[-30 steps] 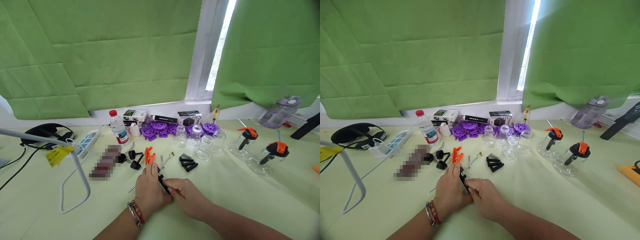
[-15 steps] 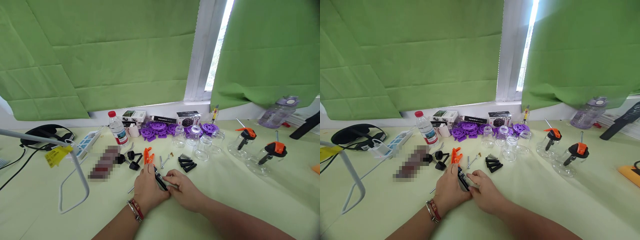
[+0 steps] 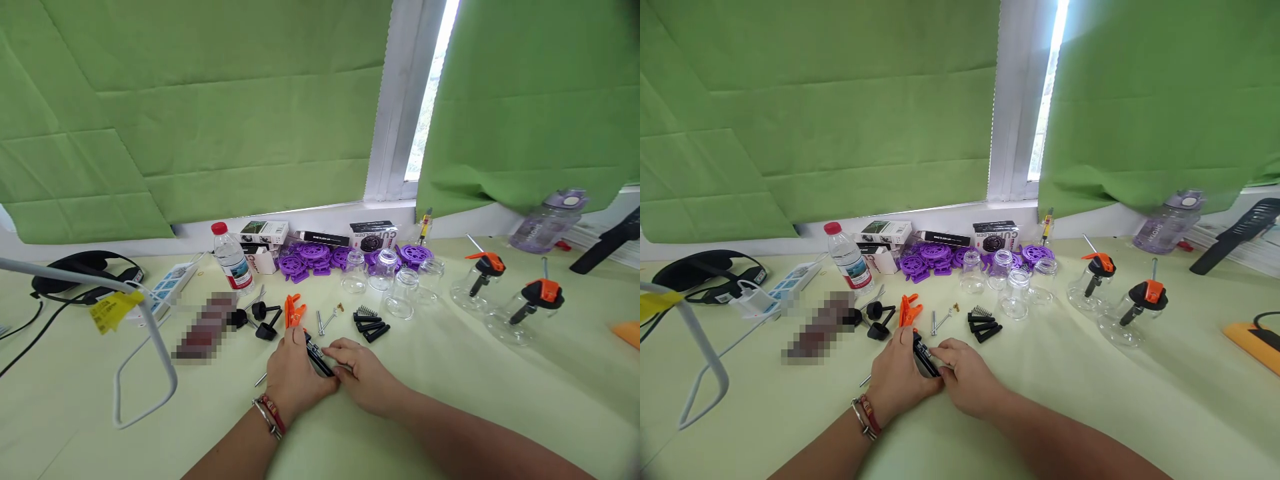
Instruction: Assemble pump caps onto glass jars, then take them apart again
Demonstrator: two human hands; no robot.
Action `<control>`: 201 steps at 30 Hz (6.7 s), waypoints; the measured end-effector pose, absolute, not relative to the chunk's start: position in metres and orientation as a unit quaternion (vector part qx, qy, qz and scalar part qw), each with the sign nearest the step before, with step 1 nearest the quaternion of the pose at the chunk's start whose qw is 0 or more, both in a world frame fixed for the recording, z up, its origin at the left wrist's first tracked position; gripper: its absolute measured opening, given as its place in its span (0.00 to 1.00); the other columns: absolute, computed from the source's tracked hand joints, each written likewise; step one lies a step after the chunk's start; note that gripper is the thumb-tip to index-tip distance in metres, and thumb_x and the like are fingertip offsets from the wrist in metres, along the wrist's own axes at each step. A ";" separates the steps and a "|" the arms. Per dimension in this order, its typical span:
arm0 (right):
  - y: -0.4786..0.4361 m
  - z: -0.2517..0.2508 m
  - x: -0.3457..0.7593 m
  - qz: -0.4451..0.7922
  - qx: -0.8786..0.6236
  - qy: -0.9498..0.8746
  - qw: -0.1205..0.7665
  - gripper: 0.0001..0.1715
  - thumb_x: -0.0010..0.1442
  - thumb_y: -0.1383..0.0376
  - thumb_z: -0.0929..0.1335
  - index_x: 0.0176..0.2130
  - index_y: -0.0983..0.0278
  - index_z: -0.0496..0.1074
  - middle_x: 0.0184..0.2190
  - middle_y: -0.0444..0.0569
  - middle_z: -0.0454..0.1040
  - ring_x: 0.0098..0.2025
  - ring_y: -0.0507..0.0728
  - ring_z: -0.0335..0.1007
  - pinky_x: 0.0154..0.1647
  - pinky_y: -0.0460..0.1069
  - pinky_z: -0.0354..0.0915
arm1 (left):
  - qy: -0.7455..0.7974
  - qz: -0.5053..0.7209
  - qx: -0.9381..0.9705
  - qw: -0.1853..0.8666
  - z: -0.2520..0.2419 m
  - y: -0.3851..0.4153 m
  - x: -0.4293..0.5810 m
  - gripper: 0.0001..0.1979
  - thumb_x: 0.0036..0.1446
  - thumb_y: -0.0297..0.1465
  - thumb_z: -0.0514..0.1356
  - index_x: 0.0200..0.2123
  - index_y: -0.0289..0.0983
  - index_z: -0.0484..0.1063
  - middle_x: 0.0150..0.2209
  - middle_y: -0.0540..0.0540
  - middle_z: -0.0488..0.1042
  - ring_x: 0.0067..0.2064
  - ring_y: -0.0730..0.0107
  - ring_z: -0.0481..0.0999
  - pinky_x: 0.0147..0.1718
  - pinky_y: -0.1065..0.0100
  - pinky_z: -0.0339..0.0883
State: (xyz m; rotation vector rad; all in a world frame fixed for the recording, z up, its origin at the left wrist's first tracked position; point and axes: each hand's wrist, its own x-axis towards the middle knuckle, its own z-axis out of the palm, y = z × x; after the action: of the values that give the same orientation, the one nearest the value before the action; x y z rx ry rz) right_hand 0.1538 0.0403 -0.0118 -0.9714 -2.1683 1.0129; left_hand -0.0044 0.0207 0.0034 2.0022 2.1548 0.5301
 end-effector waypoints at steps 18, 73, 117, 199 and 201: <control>0.041 -0.018 0.160 0.293 -0.405 -0.836 0.225 0.23 0.57 0.74 0.59 0.49 0.64 0.69 0.42 0.53 0.69 0.42 0.56 0.66 0.44 0.49 0.62 | 0.717 0.185 0.667 0.083 -0.001 0.018 -0.007 0.44 0.30 0.46 0.64 0.52 0.36 0.57 0.52 0.36 0.62 0.51 0.49 0.66 0.45 0.57 0.62; 0.114 0.000 0.131 -0.145 -0.241 -0.960 -0.013 0.11 0.61 0.72 0.59 0.38 0.68 0.70 0.34 0.54 0.72 0.35 0.58 0.67 0.32 0.51 0.59 | 0.655 0.272 0.705 0.021 0.012 0.010 -0.031 0.53 0.29 0.47 0.67 0.59 0.40 0.52 0.58 0.36 0.51 0.58 0.44 0.53 0.54 0.46 0.52; 0.077 -0.005 0.214 0.493 -0.546 -0.626 0.259 0.16 0.58 0.54 0.59 0.32 0.63 0.65 0.19 0.39 0.62 0.19 0.48 0.52 0.21 0.43 0.52 | 0.677 0.104 0.728 0.001 0.010 0.006 -0.021 0.16 0.55 0.38 0.55 0.46 0.43 0.71 0.53 0.37 0.64 0.54 0.48 0.63 0.44 0.52 0.64; 0.070 -0.013 0.180 0.049 -0.358 -0.929 0.080 0.12 0.54 0.73 0.62 0.35 0.63 0.72 0.33 0.48 0.72 0.36 0.56 0.63 0.38 0.49 0.55 | 0.472 0.101 0.855 0.191 -0.008 -0.001 -0.005 0.30 0.55 0.43 0.56 0.59 0.38 0.56 0.63 0.36 0.53 0.63 0.49 0.51 0.59 0.45 0.51; 0.072 -0.012 0.181 0.056 -0.366 -0.925 0.085 0.12 0.56 0.73 0.61 0.35 0.64 0.73 0.34 0.50 0.72 0.37 0.56 0.64 0.39 0.49 0.56 | 0.475 0.103 0.852 0.196 -0.008 0.000 -0.005 0.30 0.55 0.43 0.56 0.58 0.38 0.57 0.63 0.37 0.53 0.63 0.49 0.51 0.59 0.46 0.51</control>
State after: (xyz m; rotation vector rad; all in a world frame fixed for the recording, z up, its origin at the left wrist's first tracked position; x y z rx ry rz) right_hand 0.1806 0.0725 -0.0122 -1.0915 -2.7593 0.1659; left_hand -0.0054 -0.0005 -0.0078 2.3868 1.3294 0.2898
